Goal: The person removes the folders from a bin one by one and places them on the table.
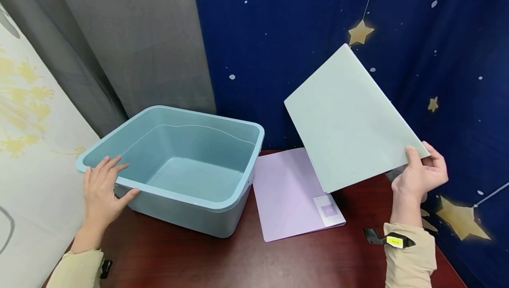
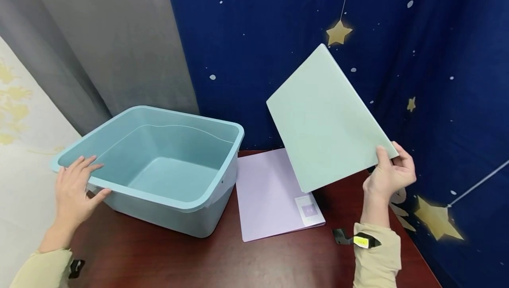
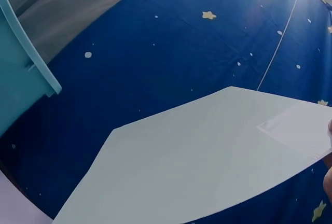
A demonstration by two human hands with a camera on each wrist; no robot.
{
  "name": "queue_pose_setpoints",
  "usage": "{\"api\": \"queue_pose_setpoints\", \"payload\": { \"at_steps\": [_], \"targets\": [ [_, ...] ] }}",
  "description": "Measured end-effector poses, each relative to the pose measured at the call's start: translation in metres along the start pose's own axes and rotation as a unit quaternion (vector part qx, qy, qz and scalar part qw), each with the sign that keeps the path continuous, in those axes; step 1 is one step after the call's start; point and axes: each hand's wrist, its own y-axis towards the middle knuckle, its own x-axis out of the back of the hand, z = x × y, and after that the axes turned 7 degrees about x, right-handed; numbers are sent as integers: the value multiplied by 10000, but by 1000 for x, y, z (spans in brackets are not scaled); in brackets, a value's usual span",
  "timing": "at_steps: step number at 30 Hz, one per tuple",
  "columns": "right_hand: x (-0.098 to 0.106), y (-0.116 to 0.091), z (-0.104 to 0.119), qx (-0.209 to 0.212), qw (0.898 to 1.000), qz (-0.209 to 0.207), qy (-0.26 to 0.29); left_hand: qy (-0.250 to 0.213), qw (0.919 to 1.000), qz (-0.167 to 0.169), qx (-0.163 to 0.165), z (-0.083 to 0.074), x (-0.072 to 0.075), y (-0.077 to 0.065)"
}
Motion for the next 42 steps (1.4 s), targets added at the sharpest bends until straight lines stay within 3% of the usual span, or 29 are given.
{"api": "queue_pose_setpoints", "payload": {
  "at_steps": [10, 22, 42],
  "targets": [
    [25, 1, -2, 73, 9997, -201, -78, -48, 10000, 7, 42, -1, 0, 1],
    [50, -4, -5, -265, 9978, -438, -420, -27, 10000, -26, 8, -1, 1, -1],
    [87, -4, -13, -372, 9933, -1078, -200, -49, 10000, -39, 3, -2, 0, 0]
  ]
}}
